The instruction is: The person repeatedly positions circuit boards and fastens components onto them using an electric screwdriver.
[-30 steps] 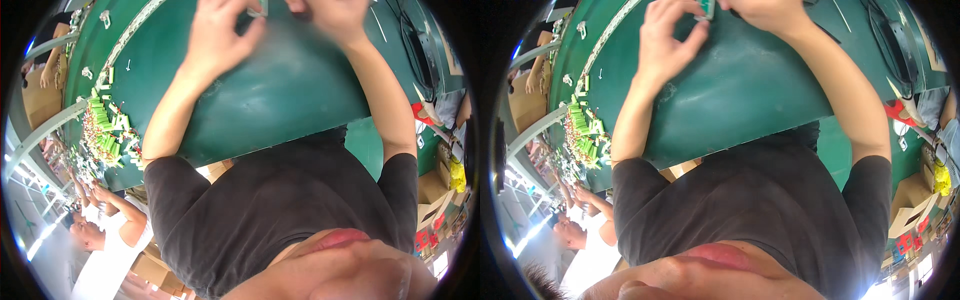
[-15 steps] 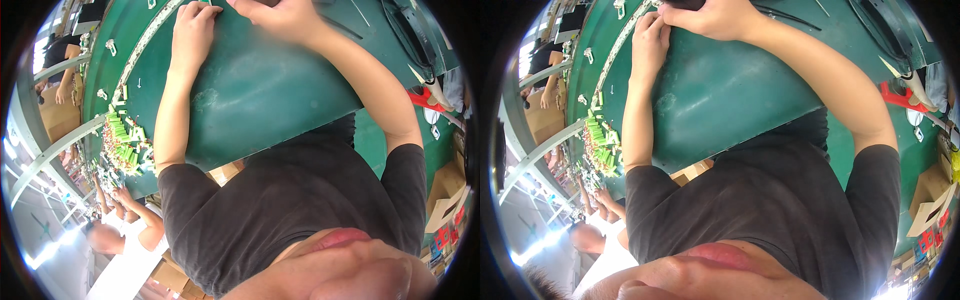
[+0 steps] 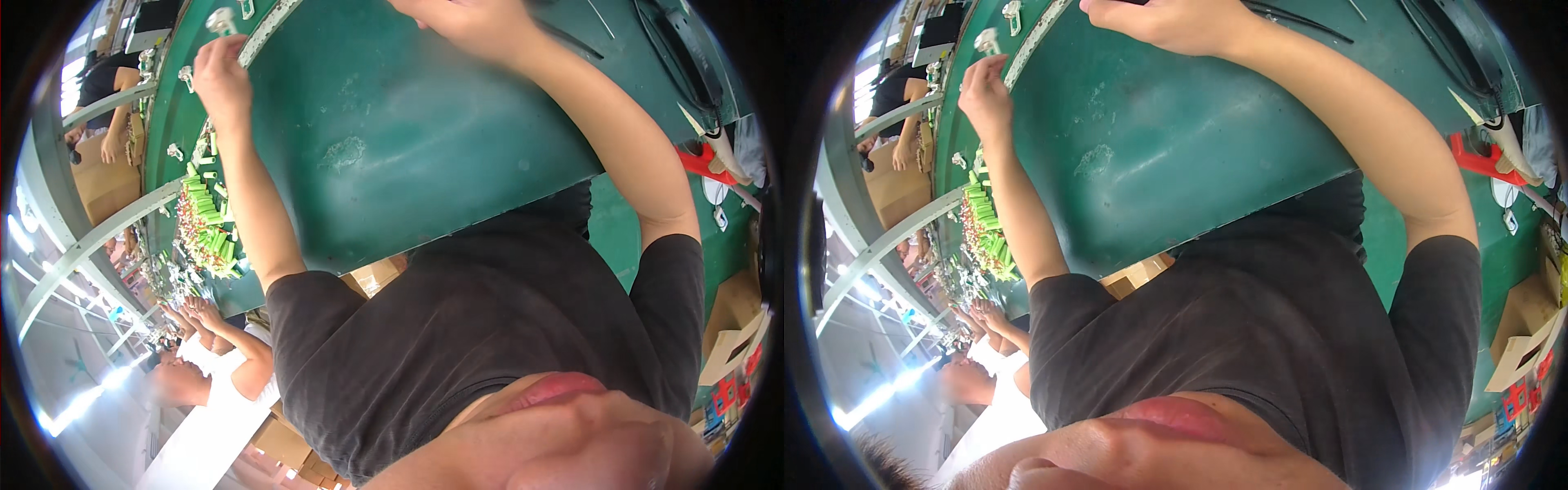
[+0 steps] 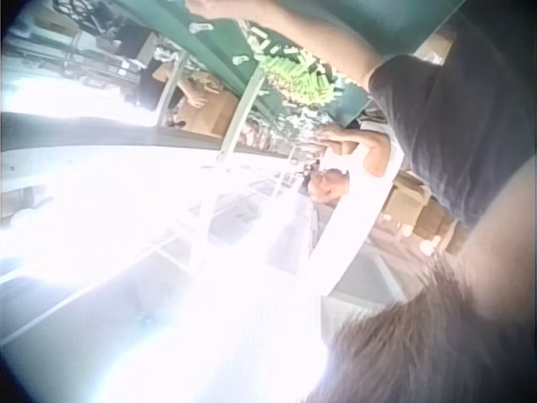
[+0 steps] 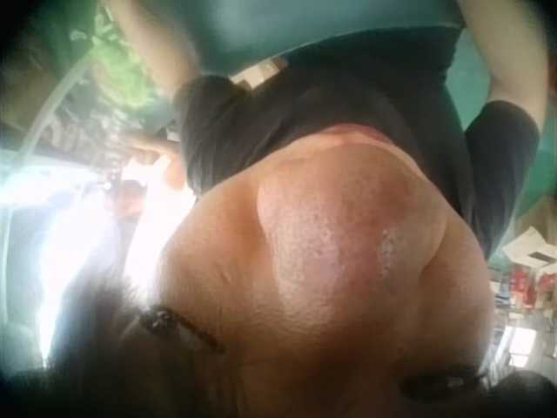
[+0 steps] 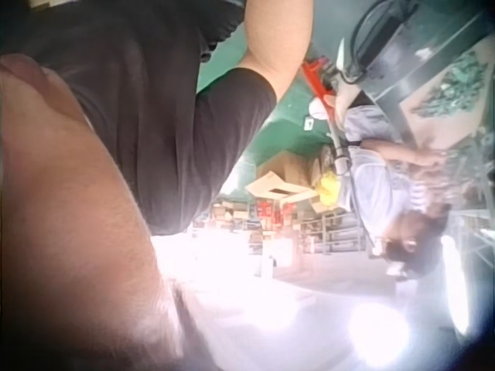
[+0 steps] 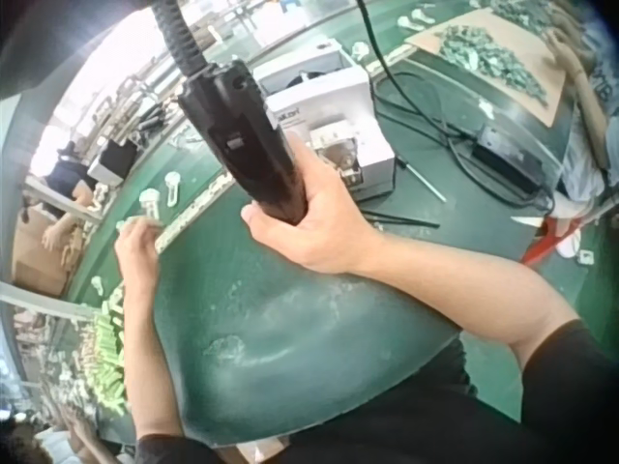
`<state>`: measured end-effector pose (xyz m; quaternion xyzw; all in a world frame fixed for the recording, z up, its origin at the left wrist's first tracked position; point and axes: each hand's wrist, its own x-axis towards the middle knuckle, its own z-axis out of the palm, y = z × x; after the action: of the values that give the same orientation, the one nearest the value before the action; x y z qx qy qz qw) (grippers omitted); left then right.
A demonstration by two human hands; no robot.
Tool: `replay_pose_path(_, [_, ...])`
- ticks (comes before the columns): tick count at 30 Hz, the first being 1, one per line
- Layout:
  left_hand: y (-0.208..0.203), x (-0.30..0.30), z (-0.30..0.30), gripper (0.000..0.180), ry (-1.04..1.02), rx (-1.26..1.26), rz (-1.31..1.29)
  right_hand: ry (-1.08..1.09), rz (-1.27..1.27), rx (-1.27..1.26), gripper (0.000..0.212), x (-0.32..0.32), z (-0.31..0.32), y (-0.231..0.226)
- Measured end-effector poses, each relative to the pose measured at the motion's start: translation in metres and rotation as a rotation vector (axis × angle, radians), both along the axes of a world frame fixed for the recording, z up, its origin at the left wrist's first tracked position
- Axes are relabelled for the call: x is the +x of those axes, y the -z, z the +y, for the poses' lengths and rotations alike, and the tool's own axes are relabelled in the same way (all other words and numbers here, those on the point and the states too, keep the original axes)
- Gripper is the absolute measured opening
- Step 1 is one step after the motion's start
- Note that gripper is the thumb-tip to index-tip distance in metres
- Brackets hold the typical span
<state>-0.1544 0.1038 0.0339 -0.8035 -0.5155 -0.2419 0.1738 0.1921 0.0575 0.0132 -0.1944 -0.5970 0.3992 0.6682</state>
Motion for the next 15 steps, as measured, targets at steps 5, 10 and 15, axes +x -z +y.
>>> replay_pose_path(5, [0.019, -0.088, 0.047, 0.012, -0.057, 0.122, 0.144, -0.037, -0.009, -0.031, 0.058, -0.005, -0.002, -0.003])
replay_pose_path(10, [0.036, -0.073, 0.081, 0.026, -0.090, -0.114, -0.102, 0.057, -0.225, 0.073, 0.057, 0.002, 0.000, -0.001])
replay_pose_path(15, [0.048, -0.063, 0.103, 0.021, -0.152, -0.285, -0.221, -0.105, -0.029, -0.039, 0.057, -0.005, -0.003, 0.000])
